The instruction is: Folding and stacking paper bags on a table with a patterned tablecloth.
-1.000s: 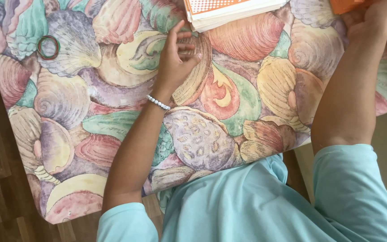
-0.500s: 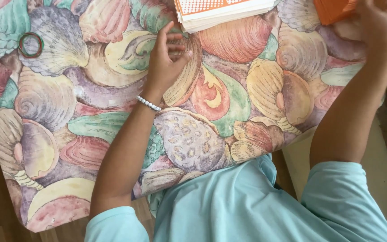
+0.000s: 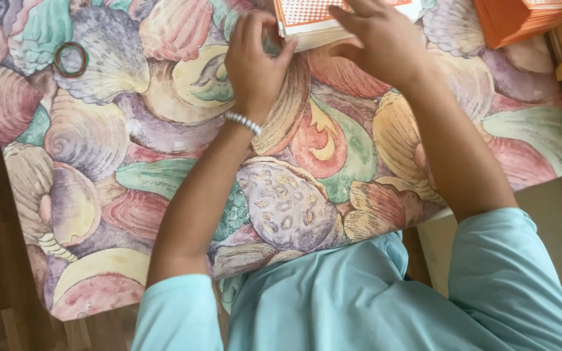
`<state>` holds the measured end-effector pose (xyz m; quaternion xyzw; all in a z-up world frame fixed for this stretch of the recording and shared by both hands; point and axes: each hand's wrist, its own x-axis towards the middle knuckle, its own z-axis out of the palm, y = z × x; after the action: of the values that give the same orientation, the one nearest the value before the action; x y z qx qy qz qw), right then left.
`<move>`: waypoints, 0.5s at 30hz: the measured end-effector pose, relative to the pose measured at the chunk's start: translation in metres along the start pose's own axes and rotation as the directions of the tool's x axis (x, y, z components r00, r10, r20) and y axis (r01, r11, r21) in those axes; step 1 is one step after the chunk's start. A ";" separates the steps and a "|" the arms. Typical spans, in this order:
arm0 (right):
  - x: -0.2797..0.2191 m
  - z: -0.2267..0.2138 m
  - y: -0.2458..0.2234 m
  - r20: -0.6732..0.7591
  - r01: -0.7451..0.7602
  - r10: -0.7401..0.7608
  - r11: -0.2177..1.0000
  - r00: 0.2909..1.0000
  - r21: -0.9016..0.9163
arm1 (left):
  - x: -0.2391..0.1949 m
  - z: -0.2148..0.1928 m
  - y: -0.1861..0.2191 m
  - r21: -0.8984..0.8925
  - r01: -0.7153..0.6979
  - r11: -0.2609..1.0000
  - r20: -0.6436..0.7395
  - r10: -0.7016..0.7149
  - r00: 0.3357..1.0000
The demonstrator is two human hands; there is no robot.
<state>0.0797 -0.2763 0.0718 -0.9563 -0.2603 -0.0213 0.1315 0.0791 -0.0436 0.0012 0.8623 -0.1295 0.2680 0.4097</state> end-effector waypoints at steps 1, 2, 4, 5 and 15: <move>0.009 0.013 0.002 -0.086 0.150 -0.158 0.984 0.984 -0.101 | 0.010 -0.002 0.003 0.083 -0.060 0.995 -0.034 0.063 0.997; 0.020 0.024 0.005 -0.156 0.287 -0.323 0.934 0.933 -0.213 | 0.023 -0.003 0.006 0.167 -0.122 0.978 -0.066 0.135 0.989; 0.024 0.030 0.005 -0.224 0.295 -0.372 0.903 0.901 -0.312 | 0.033 0.003 -0.004 0.128 -0.160 0.979 0.059 0.153 0.986; 0.027 0.033 0.005 -0.284 0.286 -0.418 0.867 0.863 -0.407 | 0.038 0.006 -0.010 0.077 -0.191 0.979 0.188 0.174 0.967; 0.032 0.047 0.020 -0.500 0.249 -0.282 0.959 0.819 -0.134 | 0.031 0.008 -0.015 0.014 -0.260 0.965 -0.012 0.260 0.965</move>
<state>0.1159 -0.2645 0.0251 -0.8737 -0.3456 -0.3016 0.1619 0.1145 -0.0404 0.0051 0.8384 -0.2371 0.3263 0.3667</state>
